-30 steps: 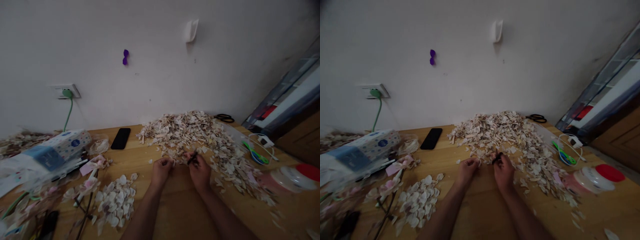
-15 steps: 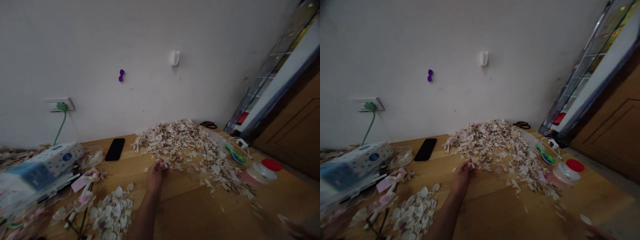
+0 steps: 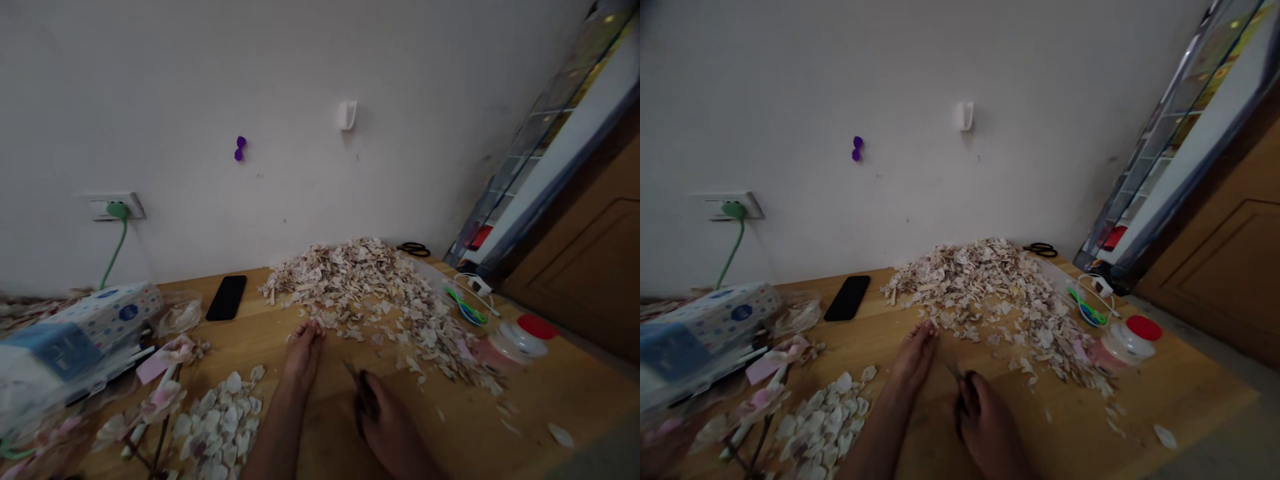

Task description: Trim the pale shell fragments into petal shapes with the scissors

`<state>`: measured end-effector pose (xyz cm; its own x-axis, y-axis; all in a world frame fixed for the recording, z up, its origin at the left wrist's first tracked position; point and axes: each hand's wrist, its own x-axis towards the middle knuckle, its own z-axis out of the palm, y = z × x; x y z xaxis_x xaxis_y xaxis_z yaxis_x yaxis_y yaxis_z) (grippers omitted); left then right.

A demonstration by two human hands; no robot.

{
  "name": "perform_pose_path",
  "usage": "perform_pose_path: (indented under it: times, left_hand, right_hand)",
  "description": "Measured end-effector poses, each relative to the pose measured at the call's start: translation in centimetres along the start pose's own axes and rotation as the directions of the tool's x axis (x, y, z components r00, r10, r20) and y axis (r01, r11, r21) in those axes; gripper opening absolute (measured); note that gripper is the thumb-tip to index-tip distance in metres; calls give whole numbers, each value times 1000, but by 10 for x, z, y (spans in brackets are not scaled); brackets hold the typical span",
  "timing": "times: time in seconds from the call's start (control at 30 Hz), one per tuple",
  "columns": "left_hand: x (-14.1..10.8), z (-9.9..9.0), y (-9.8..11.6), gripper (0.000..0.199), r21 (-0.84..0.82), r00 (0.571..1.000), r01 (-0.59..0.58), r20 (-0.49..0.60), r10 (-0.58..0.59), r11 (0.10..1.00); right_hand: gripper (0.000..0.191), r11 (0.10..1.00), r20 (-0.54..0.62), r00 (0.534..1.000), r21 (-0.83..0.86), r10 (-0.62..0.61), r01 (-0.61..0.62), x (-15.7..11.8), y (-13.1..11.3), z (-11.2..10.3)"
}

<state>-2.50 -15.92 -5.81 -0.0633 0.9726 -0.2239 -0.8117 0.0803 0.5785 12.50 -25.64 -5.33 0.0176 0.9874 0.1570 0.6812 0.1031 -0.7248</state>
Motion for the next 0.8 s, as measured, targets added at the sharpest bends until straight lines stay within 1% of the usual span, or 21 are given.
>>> perform_pose_path:
  times: [0.07,0.13,0.17,0.23,0.33,0.4,0.53,0.63,0.8]
  left_hand:
    - [1,-1,1,24,-51,1000,-3,0,3,999]
    - [3,-2,2,22,-85,1000,-12,-25,10,996]
    - [4,-3,2,21,-98,999,-24,-46,19,995]
    - [6,-5,5,20,-118,994,-64,-99,53,991]
    - [9,-5,8,19,-120,981,-125,-162,105,985]
    - [10,-5,10,18,-107,975,-151,-178,130,983]
    - [10,-2,11,17,-74,974,-149,-186,133,986]
    - [8,0,10,18,-46,974,-132,-193,121,990]
    - [8,-1,6,21,42,977,-144,-154,149,989]
  right_hand:
    - [18,995,61,996,-75,-64,69,32,-11,11]
    - [15,978,73,991,-168,-112,123,63,-19,20]
    - [14,970,81,989,-201,-125,139,75,-20,23]
    - [15,958,102,987,-245,-124,146,89,-17,26]
    - [20,957,148,984,-260,-96,132,94,-8,26]
    - [23,958,175,980,-253,-95,138,94,-4,25]
    - [19,952,228,967,-251,-117,174,94,-5,21]
    - [22,953,251,962,-250,-109,173,95,-8,18]
    - [21,963,260,960,-214,-105,163,95,-8,16]
